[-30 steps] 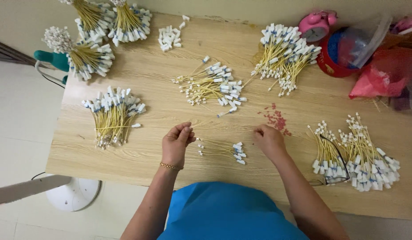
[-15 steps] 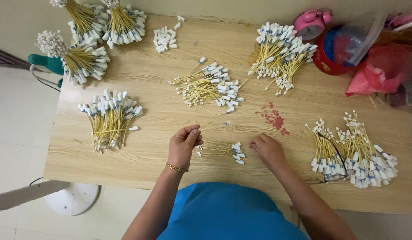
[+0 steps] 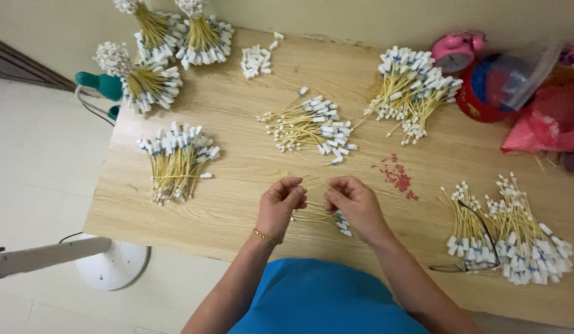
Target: Attaching small white connector components to the ends of yellow wires at a workbench.
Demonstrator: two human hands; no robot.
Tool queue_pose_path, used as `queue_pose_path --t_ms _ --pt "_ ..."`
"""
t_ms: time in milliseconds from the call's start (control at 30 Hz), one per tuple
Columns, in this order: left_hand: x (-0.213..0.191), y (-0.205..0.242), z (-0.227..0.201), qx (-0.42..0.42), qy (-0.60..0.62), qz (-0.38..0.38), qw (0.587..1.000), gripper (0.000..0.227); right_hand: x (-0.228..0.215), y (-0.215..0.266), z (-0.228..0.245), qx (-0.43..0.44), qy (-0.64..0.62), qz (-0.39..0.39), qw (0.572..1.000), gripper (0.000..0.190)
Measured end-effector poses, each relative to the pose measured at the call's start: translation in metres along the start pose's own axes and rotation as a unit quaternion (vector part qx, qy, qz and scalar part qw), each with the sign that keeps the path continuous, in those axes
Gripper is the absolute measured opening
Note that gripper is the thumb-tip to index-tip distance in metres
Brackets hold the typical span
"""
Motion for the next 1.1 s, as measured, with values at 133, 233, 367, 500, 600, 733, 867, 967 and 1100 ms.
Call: queue_pose_path --t_ms 133,233,367,500,600,733,867,967,1100 --pt "0.002 0.002 -0.007 -0.001 -0.013 -0.007 1.000 0.025 0.021 -0.009 -0.009 -0.003 -0.069 0.049 0.996 0.013" --pt "-0.001 0.003 -0.006 0.012 0.017 -0.005 1.000 0.027 0.028 -0.006 -0.005 0.008 -0.090 0.059 0.994 0.016" --pt "0.002 0.001 -0.003 0.010 0.041 0.011 0.999 0.028 0.026 -0.004 -0.001 0.039 -0.123 0.054 0.990 0.017" --pt "0.009 0.003 -0.012 -0.005 0.040 0.011 0.999 0.027 0.026 0.001 0.004 0.048 -0.143 0.060 0.987 0.017" --pt "0.005 0.002 -0.008 0.010 0.052 0.017 0.998 0.029 0.023 0.000 -0.001 0.020 -0.118 0.061 0.991 0.017" --pt "0.007 0.005 -0.013 0.003 0.042 0.013 0.999 0.029 0.024 0.003 0.017 -0.048 -0.055 0.035 0.997 0.017" --pt "0.015 0.010 -0.020 -0.011 0.049 0.024 0.998 0.031 0.028 0.016 0.057 -0.205 0.245 -0.039 0.947 0.011" --pt "0.020 0.013 -0.021 -0.010 0.063 0.045 0.997 0.031 0.032 0.024 0.071 -0.325 0.335 -0.071 0.882 0.011" --pt "0.023 0.014 -0.023 -0.006 0.053 0.068 0.996 0.029 0.025 0.020 0.064 -0.357 0.343 -0.067 0.866 0.011"
Point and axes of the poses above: each hand's wrist, its own y-axis away from the middle knuckle, its own x-axis out of the palm, z = x × y, the point moved 6 cm from there along -y, towards the middle knuckle, and after that the axes turned 1 degree about x, right-handed, at the moved point
